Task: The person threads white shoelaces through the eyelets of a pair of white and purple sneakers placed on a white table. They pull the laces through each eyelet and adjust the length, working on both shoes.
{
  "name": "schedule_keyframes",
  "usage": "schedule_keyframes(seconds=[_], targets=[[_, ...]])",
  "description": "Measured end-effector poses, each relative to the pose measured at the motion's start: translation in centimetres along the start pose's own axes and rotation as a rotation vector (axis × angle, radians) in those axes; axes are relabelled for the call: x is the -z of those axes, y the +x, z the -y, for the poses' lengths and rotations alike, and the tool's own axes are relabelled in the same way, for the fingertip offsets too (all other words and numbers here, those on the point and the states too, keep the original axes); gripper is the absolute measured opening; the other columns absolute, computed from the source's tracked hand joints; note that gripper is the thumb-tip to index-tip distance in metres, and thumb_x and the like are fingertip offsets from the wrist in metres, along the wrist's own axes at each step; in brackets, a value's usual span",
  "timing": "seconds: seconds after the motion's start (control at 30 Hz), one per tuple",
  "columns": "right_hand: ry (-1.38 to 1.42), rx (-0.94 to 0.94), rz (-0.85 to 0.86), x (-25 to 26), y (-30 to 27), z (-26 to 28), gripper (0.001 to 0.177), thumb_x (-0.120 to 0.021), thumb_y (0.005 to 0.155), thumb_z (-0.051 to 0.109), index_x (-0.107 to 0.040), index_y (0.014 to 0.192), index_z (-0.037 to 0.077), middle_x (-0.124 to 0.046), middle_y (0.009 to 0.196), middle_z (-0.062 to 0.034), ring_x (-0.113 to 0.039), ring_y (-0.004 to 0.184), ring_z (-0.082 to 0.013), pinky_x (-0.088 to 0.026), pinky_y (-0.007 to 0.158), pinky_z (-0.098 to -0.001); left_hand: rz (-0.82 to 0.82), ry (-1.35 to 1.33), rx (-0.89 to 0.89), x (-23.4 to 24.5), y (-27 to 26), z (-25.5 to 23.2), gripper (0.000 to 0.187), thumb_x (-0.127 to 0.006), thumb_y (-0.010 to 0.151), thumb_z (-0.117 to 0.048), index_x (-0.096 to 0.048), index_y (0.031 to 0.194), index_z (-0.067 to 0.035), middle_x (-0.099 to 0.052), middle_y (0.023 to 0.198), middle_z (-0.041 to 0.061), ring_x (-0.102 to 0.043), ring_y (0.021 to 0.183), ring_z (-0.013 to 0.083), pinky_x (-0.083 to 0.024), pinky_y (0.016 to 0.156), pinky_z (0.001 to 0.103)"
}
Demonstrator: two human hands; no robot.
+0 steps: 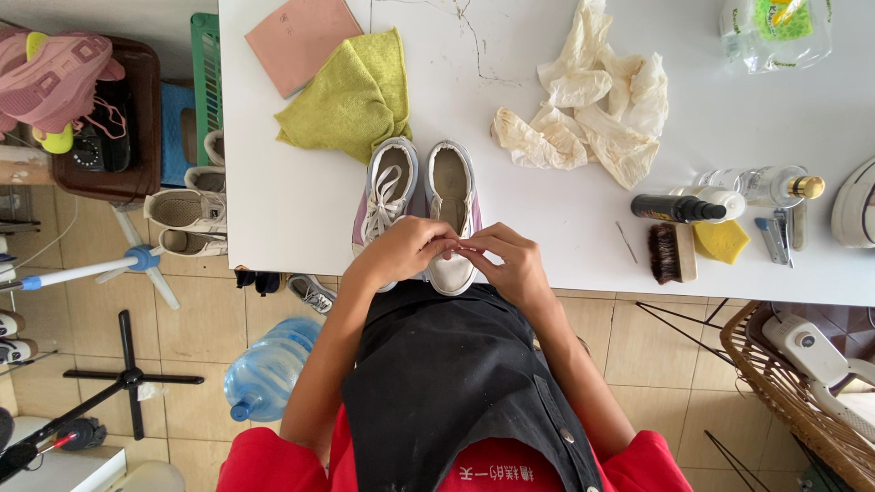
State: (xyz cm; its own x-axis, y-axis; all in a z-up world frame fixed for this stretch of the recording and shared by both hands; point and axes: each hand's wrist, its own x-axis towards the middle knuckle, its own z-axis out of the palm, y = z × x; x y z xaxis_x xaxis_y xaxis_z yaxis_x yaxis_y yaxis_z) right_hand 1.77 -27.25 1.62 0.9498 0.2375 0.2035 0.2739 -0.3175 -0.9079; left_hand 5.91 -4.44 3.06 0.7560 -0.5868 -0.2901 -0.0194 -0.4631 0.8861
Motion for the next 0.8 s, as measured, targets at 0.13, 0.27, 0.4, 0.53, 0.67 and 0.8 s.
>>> schedule_keyframes(seconds=[0.13,0.27,0.4,0.53,0.67,0.8], targets=[[-0.041,0.057,-0.005,-0.6,-0.6,-0.6,0.013,-0.088,0.092,-0.005,-0.087,0.1,0.005,-0.083,0.095,-0.0099,-0.077,0.077,-0.0246,-0.062,0.07,-0.0335,0.007,-0.015,0.046,0.1,-0.4,0.7,0.014,-0.073,0.107,-0.021,-0.08,0.096,-0.014,-0.081,0.081,0.006,-0.07,0.07,0.0267,-0.055,0.072,0.04],[0.042,0.009,0.007,-0.6,-0.5,-0.6,0.012,-0.088,0.091,-0.003,-0.088,0.097,0.008,-0.084,0.096,-0.008,-0.079,0.079,-0.0253,-0.062,0.072,-0.0343,0.025,-0.052,0.065,0.7,-0.7,0.8,0.008,-0.077,0.103,-0.018,-0.082,0.098,-0.015,-0.083,0.08,0.002,-0.073,0.073,0.0195,-0.055,0.07,0.034],[0.102,-0.069,0.03,-0.6,-0.7,-0.8,0.012,-0.089,0.091,0.0,-0.088,0.094,0.011,-0.085,0.093,-0.0079,-0.079,0.079,-0.0261,-0.061,0.073,-0.0346,0.043,-0.047,0.052,0.0,-0.4,2.5,0.005,-0.08,0.099,-0.019,-0.085,0.102,-0.017,-0.084,0.082,0.0,-0.074,0.076,0.0171,-0.055,0.07,0.031],[0.068,-0.089,0.014,-0.6,-0.9,-1.0,0.012,-0.09,0.09,0.002,-0.089,0.093,0.014,-0.085,0.092,-0.0042,-0.08,0.079,-0.0215,-0.061,0.073,-0.0317,0.038,-0.048,0.038,0.2,-0.5,0.6,0.016,-0.085,0.09,-0.017,-0.085,0.106,-0.013,-0.086,0.088,0.004,-0.079,0.082,0.0217,-0.059,0.074,0.033],[0.081,-0.161,0.01,-0.2,-0.7,-0.7,0.014,-0.091,0.088,0.0,-0.09,0.092,0.013,-0.086,0.089,-0.0071,-0.08,0.078,-0.0233,-0.061,0.074,-0.0323,0.001,0.072,-0.009,-0.8,0.3,2.0,0.01,-0.084,0.093,-0.02,-0.085,0.101,-0.014,-0.085,0.085,0.004,-0.08,0.082,0.0253,-0.061,0.075,0.036],[0.086,-0.212,0.03,0.0,-0.4,-0.2,0.015,-0.09,0.087,-0.002,-0.09,0.092,0.012,-0.086,0.087,-0.0085,-0.079,0.077,-0.024,-0.061,0.076,-0.0332,-0.031,0.256,-0.129,-1.6,0.8,2.8,0.013,-0.084,0.091,-0.024,-0.08,0.095,-0.012,-0.082,0.085,0.008,-0.079,0.085,0.0341,-0.062,0.077,0.044]])
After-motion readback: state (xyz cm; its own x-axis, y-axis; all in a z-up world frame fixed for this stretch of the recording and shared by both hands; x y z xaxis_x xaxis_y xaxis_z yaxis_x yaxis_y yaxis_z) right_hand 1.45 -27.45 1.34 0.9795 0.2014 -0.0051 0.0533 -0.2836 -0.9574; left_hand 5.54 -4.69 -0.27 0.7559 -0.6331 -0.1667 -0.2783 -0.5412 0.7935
